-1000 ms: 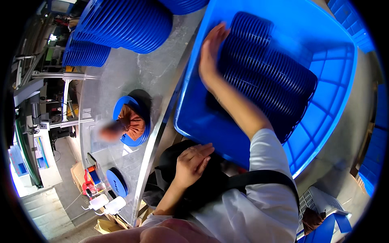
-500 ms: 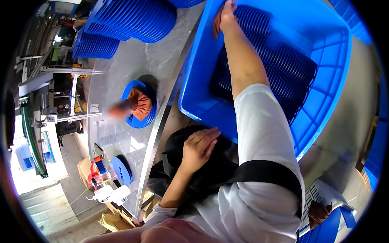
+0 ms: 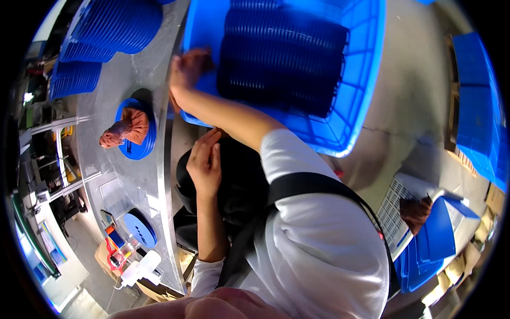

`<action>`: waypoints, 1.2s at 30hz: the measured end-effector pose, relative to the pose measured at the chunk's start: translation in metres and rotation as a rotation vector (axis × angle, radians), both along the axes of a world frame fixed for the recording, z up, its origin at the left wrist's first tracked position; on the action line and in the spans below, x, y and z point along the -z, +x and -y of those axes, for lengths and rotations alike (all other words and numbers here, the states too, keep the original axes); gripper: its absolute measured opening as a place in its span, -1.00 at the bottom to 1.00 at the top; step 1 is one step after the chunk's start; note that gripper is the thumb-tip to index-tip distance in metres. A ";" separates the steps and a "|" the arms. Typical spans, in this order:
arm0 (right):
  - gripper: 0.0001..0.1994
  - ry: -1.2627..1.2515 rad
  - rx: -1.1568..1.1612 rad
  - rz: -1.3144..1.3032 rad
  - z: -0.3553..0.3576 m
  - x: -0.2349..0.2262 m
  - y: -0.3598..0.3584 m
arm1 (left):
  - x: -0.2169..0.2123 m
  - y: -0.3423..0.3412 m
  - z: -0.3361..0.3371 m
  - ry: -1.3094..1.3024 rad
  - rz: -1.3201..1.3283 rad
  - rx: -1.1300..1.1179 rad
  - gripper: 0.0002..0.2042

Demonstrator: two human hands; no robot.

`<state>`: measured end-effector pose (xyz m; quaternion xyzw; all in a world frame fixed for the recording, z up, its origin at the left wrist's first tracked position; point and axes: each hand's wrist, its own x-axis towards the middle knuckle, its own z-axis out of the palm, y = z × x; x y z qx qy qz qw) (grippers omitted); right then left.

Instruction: The person cleans plastic reels using a sponge and a liquid from a bottle, then places them into a blue storage bin.

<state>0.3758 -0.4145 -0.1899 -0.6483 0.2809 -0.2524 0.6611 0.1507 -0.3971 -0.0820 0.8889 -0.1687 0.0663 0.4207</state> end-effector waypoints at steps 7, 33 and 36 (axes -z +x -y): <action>-0.48 -0.474 -0.214 0.088 0.035 -0.003 -0.019 | 0.011 -0.014 -0.026 0.115 0.128 0.042 -0.87; -0.61 -1.556 -1.216 -0.200 0.242 -0.125 -0.367 | 0.028 -0.050 -0.097 -0.081 0.321 -0.164 -0.95; -0.67 -1.394 -1.270 -0.168 0.209 -0.119 -0.340 | 0.031 -0.054 -0.087 -0.266 0.319 -0.108 -0.91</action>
